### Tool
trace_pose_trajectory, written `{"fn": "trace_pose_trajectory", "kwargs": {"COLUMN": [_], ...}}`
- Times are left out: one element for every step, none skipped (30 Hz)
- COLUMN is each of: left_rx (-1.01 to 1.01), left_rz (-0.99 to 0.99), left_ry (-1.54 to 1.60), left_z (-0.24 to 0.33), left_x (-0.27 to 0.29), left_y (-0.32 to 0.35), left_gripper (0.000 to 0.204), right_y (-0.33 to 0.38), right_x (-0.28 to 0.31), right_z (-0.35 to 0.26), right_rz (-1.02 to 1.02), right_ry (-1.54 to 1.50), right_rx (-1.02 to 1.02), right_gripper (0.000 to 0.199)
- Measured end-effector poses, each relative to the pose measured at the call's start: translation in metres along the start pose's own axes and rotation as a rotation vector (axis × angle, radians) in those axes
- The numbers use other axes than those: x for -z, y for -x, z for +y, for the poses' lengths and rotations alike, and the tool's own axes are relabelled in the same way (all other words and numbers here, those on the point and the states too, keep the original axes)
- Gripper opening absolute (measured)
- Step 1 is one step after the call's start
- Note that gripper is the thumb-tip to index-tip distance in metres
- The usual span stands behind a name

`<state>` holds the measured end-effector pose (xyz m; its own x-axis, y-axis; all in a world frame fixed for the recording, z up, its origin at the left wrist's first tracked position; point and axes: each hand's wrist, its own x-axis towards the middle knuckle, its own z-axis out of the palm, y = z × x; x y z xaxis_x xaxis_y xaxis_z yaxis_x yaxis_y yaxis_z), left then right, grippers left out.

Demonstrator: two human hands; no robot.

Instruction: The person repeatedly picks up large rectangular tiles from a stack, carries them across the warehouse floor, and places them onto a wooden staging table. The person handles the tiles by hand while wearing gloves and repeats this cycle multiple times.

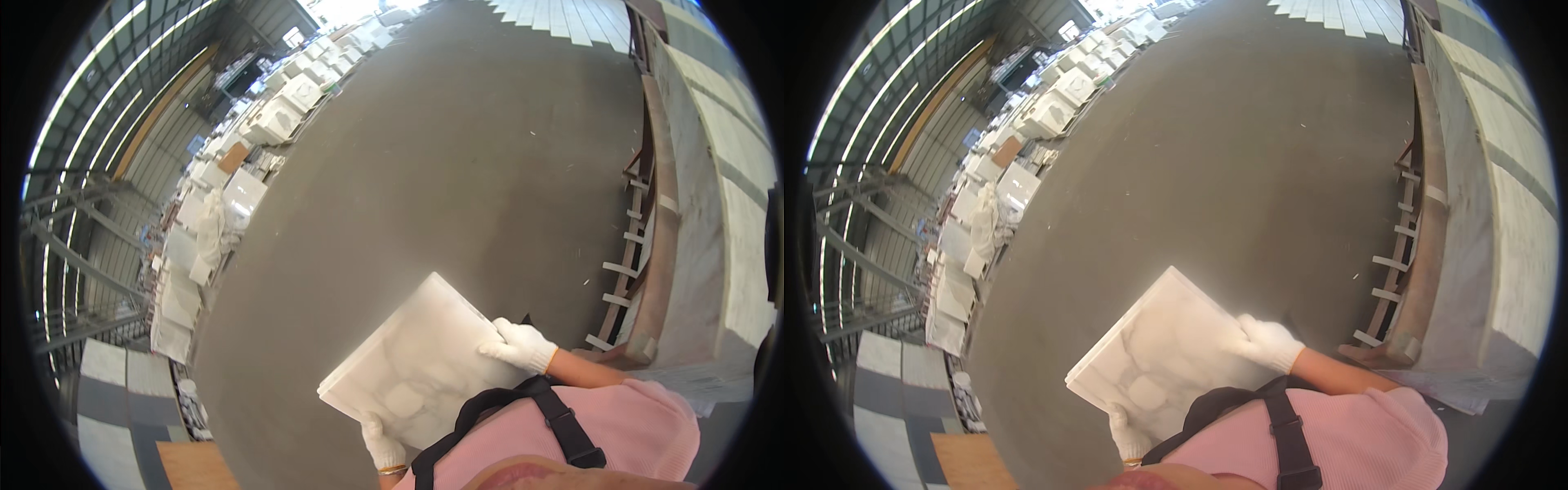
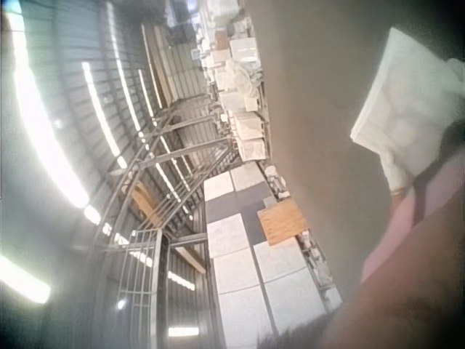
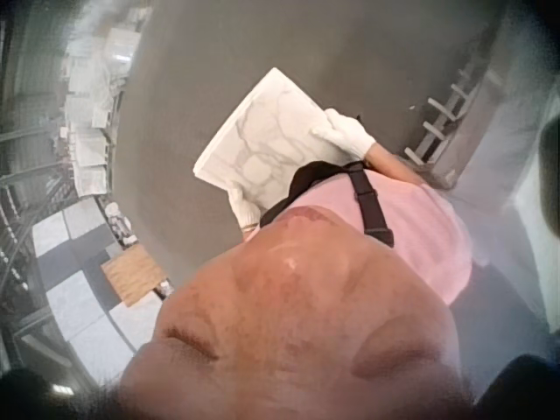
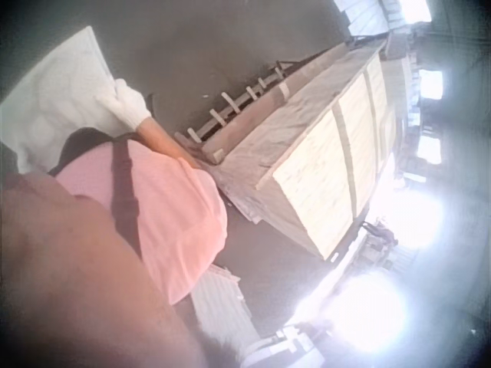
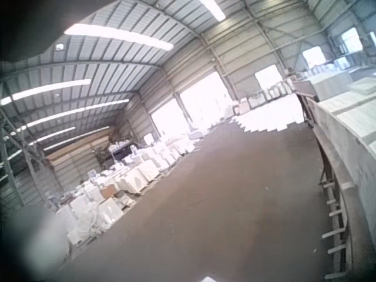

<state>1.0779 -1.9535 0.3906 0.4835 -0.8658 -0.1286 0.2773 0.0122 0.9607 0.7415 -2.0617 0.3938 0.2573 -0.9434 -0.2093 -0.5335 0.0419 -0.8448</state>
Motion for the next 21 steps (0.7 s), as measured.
{"fn": "trace_pose_trajectory", "kwargs": {"left_rx": [0.005, 0.008, 0.035, 0.072, 0.125, 0.176, 0.169, 0.144, 0.118, 0.089, 0.086, 0.083, 0.075, 0.084, 0.082, 0.077, 0.091, 0.112, 0.115, 0.159, 0.186], "left_rz": [-0.013, -0.018, 0.066, -0.001, -0.035, -0.071, -0.089, -0.118, -0.143, -0.167, -0.171, -0.175, -0.163, -0.194, -0.212, -0.239, -0.271, -0.3, -0.344, -0.356, -0.386], "left_ry": [-0.006, 0.002, -0.077, 0.0, 0.062, 0.119, 0.141, 0.125, 0.109, 0.095, 0.065, 0.035, 0.0, 0.029, 0.044, 0.067, 0.069, 0.056, 0.047, -0.003, -0.041], "left_z": [0.005, 0.008, 0.012, 0.014, 0.016, 0.017, 0.015, 0.013, 0.011, 0.008, 0.006, 0.003, -0.001, -0.004, -0.007, -0.008, -0.01, -0.008, -0.005, -0.003, -0.003], "left_x": [-0.015, -0.029, -0.04, -0.052, -0.063, -0.073, -0.084, -0.098, -0.109, -0.12, -0.132, -0.146, -0.163, -0.18, -0.2, -0.222, -0.246, -0.264, -0.281, -0.301, -0.321], "left_y": [-0.025, -0.044, -0.064, -0.081, -0.101, -0.118, -0.137, -0.162, -0.186, -0.208, -0.229, -0.253, -0.279, -0.304, -0.337, -0.371, -0.401, -0.426, -0.453, -0.482, -0.507], "left_gripper": [0.069, 0.069, 0.071, 0.071, 0.07, 0.07, 0.067, 0.067, 0.067, 0.066, 0.066, 0.066, 0.066, 0.065, 0.064, 0.063, 0.062, 0.061, 0.06, 0.058, 0.056], "right_y": [-0.026, -0.048, -0.07, -0.088, -0.108, -0.126, -0.144, -0.164, -0.181, -0.199, -0.217, -0.235, -0.257, -0.278, -0.306, -0.332, -0.353, -0.368, -0.384, -0.399, -0.408], "right_x": [0.013, 0.027, 0.039, 0.05, 0.06, 0.069, 0.077, 0.087, 0.094, 0.099, 0.104, 0.109, 0.116, 0.123, 0.131, 0.142, 0.158, 0.166, 0.173, 0.184, 0.193], "right_z": [-0.007, -0.014, -0.021, -0.028, -0.033, -0.037, -0.039, -0.038, -0.036, -0.032, -0.028, -0.024, -0.019, -0.017, -0.013, -0.012, -0.011, -0.012, -0.012, -0.014, -0.014], "right_rz": [-0.007, -0.024, -0.066, -0.058, -0.043, -0.028, -0.046, -0.03, -0.017, 0.001, 0.023, 0.052, 0.073, 0.101, 0.123, 0.157, 0.212, 0.26, 0.306, 0.332, 0.359], "right_ry": [-0.001, 0.009, 0.015, 0.009, 0.003, -0.009, -0.005, -0.002, 0.0, -0.004, -0.017, -0.039, -0.052, -0.038, -0.026, -0.008, -0.005, -0.014, -0.041, -0.054, -0.078], "right_rx": [0.002, -0.001, -0.053, -0.066, -0.072, -0.077, -0.095, -0.104, -0.111, -0.102, -0.111, -0.107, -0.131, -0.128, -0.151, -0.171, -0.161, -0.16, -0.165, -0.199, -0.241], "right_gripper": [0.065, 0.065, 0.066, 0.066, 0.066, 0.065, 0.068, 0.069, 0.07, 0.071, 0.072, 0.072, 0.073, 0.074, 0.074, 0.074, 0.074, 0.073, 0.073, 0.073, 0.073]}}
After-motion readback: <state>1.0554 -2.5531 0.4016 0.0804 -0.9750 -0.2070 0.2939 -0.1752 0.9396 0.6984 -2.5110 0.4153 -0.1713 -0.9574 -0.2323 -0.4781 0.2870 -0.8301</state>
